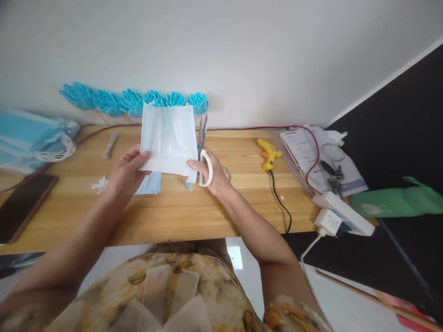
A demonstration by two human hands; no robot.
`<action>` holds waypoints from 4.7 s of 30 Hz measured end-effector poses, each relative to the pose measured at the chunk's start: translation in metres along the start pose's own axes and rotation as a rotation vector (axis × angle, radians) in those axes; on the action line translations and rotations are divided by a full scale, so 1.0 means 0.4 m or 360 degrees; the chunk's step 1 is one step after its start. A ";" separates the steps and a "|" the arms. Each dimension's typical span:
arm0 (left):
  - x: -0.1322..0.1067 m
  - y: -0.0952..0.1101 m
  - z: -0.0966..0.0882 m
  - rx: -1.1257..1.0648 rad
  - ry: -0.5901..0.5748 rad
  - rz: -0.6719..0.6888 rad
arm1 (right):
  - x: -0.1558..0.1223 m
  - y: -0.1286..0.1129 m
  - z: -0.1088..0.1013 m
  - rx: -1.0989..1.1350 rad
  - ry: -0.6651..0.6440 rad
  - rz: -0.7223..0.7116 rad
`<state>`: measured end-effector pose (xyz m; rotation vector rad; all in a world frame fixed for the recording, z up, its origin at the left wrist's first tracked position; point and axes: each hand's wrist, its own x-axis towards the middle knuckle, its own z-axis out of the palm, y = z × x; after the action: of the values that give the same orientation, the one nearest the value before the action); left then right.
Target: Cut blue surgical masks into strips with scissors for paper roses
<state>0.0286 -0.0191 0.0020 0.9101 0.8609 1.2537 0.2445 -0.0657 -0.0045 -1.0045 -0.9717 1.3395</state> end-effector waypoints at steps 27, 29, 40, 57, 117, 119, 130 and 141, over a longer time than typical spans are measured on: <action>-0.036 -0.025 0.008 0.0532 -0.0432 -0.0284 | 0.003 0.013 0.003 0.0109 -0.0074 0.0025; -0.038 -0.022 0.012 0.0507 -0.0443 -0.0315 | 0.001 0.012 0.004 0.0091 -0.0071 0.0051; -0.040 -0.002 0.014 0.0306 -0.0096 -0.0388 | -0.003 0.028 -0.013 0.0025 -0.0106 0.0106; -0.046 -0.002 0.025 0.0194 -0.0388 -0.0597 | -0.008 0.000 -0.002 -0.0124 -0.0138 0.0090; -0.020 -0.010 0.030 -0.0194 0.0046 -0.0115 | -0.016 -0.002 0.011 -0.0239 -0.0164 -0.0020; -0.022 -0.011 0.034 -0.0221 0.0060 -0.0133 | -0.020 0.004 0.015 -0.0296 -0.0197 0.0018; -0.040 -0.030 0.040 -0.0215 -0.0310 -0.0143 | -0.024 0.029 0.023 -0.0574 -0.0155 -0.0126; -0.039 -0.034 0.038 -0.0206 -0.0199 -0.0125 | -0.024 0.016 0.024 -0.0555 -0.0119 -0.0180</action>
<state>0.0459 -0.0370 -0.0037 0.8344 0.7021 1.1581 0.2332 -0.0753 -0.0076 -1.1457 -1.3306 1.1428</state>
